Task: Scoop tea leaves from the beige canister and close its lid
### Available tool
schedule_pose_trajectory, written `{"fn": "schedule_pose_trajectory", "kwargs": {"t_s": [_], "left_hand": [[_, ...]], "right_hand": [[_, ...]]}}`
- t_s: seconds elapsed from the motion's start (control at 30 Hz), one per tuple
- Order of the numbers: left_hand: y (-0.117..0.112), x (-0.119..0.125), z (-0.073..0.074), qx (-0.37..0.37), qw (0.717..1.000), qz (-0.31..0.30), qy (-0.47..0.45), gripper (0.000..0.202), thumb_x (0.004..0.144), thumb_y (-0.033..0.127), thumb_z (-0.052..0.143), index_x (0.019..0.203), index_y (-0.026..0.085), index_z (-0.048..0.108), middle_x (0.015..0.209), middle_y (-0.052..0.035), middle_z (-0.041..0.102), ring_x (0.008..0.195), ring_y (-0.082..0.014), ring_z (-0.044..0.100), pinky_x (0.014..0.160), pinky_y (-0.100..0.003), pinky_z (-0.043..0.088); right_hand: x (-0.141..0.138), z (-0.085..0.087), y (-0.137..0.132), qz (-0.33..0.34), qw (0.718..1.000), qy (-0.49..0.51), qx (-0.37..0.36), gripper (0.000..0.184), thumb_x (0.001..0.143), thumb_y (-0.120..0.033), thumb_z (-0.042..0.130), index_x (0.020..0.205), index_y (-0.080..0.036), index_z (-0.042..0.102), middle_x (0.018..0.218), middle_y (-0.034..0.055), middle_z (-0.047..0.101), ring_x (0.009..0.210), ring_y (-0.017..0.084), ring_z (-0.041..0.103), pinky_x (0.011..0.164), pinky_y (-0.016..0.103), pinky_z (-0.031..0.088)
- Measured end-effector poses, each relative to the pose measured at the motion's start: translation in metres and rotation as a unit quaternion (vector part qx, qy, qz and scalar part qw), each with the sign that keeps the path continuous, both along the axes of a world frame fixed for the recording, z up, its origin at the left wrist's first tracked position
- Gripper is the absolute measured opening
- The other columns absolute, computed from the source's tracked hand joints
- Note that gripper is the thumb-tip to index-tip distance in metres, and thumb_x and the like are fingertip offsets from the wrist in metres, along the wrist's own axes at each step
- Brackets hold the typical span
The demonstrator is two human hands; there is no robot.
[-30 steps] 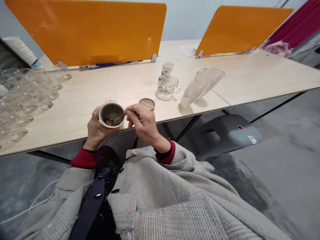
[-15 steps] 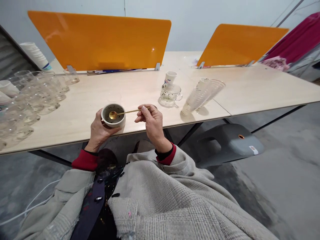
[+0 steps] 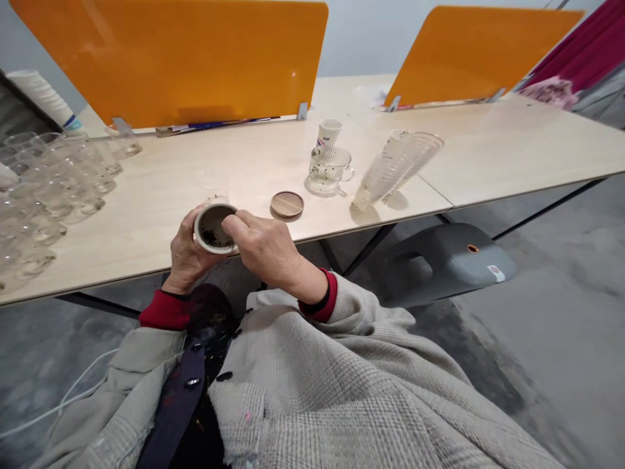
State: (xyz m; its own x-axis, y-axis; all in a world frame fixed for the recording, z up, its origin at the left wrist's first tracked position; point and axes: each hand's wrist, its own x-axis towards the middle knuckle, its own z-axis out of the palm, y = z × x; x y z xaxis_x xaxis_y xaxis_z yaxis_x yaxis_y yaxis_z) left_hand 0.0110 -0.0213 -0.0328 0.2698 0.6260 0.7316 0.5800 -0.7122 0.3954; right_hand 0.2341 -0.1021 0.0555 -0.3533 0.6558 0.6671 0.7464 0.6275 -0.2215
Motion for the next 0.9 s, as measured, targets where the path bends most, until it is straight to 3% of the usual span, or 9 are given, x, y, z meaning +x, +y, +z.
{"fn": "schedule_pose_trajectory", "kwargs": {"t_s": [0.37,0.57,0.67,0.9], "left_hand": [[0.002,-0.004,-0.001,0.019,0.999,-0.025,0.008,0.11,0.074,0.07,0.096,0.161,0.033,0.039,0.154,-0.0139,0.068,0.145,-0.0385,0.069,0.123,-0.058,0.059],[0.003,-0.003,-0.002,0.027,1.0,-0.002,0.013,0.112,0.069,0.076,0.097,0.157,0.032,0.043,0.152,-0.0149,0.069,0.144,-0.0393,0.07,0.121,-0.059,0.062],[0.004,-0.003,-0.003,0.032,0.999,0.008,0.01,0.113,0.068,0.077,0.097,0.156,0.03,0.045,0.151,-0.0152,0.069,0.144,-0.0387,0.07,0.121,-0.057,0.061],[0.001,-0.003,-0.001,0.007,1.0,0.022,-0.002,0.112,0.068,0.074,0.097,0.156,0.026,0.048,0.153,-0.016,0.069,0.144,-0.037,0.069,0.123,-0.051,0.058]], "right_hand": [[-0.011,-0.019,0.002,0.075,0.978,0.196,-0.021,0.029,0.118,-0.029,0.045,0.108,-0.019,0.07,0.092,0.0066,0.074,0.083,0.016,0.072,0.079,0.029,0.058],[-0.008,-0.019,-0.001,0.08,0.957,0.27,-0.066,0.028,0.117,-0.033,0.05,0.105,-0.02,0.07,0.087,0.0022,0.073,0.066,0.011,0.067,0.073,0.026,0.058],[-0.006,-0.019,-0.001,0.089,0.925,0.356,-0.102,0.029,0.116,-0.04,0.055,0.102,-0.02,0.07,0.082,-0.0012,0.07,0.058,0.008,0.066,0.064,0.023,0.055],[0.003,-0.026,0.011,0.092,0.806,0.541,-0.223,0.047,0.1,-0.069,0.075,0.098,-0.022,0.072,0.077,-0.0042,0.068,0.059,0.008,0.068,0.059,0.021,0.058]]}}
